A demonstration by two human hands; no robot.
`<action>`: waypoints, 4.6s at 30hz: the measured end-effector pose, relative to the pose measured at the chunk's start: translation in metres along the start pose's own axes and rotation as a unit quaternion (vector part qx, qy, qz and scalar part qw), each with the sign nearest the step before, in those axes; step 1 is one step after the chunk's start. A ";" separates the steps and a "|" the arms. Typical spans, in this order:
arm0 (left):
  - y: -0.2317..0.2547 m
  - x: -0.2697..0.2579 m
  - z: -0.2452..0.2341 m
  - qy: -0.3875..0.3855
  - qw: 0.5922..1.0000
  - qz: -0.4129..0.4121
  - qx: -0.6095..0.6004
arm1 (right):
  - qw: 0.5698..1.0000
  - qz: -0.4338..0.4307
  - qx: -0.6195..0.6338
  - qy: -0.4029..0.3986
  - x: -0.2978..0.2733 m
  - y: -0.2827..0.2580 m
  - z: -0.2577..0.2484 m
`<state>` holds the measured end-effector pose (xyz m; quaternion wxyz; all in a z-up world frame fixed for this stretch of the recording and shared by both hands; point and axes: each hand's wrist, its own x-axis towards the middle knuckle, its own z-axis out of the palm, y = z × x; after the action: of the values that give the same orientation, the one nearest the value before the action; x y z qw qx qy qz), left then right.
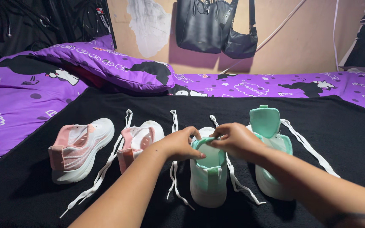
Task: The person unlaces a mint-green sneaker, then removes the laces from a pink sneaker. They re-lace the mint-green sneaker and adjust the tongue and laces on both pairs. The shoes remain on a black cloth on a bed.
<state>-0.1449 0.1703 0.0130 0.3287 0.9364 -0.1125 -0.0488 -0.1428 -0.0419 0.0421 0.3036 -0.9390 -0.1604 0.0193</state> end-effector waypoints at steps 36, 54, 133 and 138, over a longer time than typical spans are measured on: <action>-0.010 0.102 0.002 0.041 0.970 -0.200 -0.135 | 0.943 0.120 0.311 -0.010 0.089 0.074 0.017; -0.013 0.095 -0.005 0.021 0.980 -0.069 -0.187 | 0.947 0.167 0.270 0.046 0.076 0.050 0.025; -0.020 0.037 -0.080 0.032 0.966 -0.136 -0.219 | 0.902 0.097 0.419 -0.026 0.036 -0.028 -0.006; -0.041 0.016 -0.114 0.053 0.957 -0.143 -0.248 | 0.929 0.081 0.360 -0.035 0.036 -0.052 0.003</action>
<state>-0.1030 0.2666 0.0755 0.5460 0.8328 0.0561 -0.0725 -0.1238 0.0108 0.0720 0.6125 -0.7754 -0.0765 0.1330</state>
